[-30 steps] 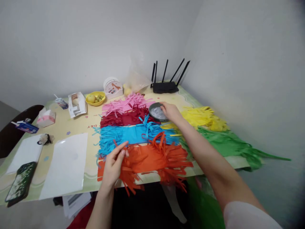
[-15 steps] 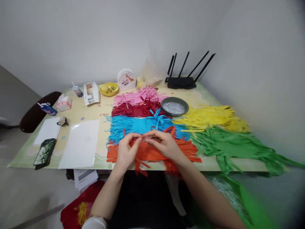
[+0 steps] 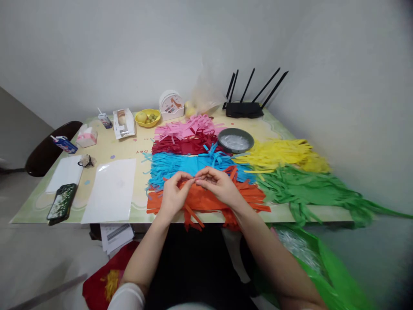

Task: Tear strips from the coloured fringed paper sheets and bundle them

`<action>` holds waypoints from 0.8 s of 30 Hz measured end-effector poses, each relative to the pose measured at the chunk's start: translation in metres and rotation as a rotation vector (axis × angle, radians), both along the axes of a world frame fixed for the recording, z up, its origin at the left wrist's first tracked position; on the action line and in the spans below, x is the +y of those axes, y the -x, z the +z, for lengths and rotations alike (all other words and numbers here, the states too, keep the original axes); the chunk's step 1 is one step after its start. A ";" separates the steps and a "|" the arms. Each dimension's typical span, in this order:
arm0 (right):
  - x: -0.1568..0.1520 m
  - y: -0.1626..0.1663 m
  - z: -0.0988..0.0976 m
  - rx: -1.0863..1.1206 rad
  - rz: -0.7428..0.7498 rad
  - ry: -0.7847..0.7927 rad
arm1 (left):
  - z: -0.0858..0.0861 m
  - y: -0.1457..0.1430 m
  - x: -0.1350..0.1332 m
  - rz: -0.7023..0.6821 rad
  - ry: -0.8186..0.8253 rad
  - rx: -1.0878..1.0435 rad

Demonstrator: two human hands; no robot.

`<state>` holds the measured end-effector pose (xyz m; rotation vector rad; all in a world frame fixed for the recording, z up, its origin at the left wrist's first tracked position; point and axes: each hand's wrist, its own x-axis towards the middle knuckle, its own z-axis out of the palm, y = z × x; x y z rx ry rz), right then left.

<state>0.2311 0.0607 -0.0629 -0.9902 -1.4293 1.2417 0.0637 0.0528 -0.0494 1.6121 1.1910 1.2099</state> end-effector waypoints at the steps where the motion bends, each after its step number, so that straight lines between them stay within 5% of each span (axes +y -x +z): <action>1: 0.003 -0.003 -0.002 0.029 -0.025 0.017 | 0.000 -0.002 0.006 -0.045 0.016 -0.011; 5: 0.013 -0.016 -0.004 0.081 -0.111 0.062 | 0.000 -0.015 0.026 -0.169 0.038 -0.035; 10: 0.015 -0.029 0.007 0.048 -0.082 0.085 | -0.005 -0.033 0.034 -0.109 -0.002 -0.076; 24: 0.021 -0.055 0.014 -0.196 0.182 -0.058 | -0.014 -0.035 0.031 -0.282 0.410 -0.491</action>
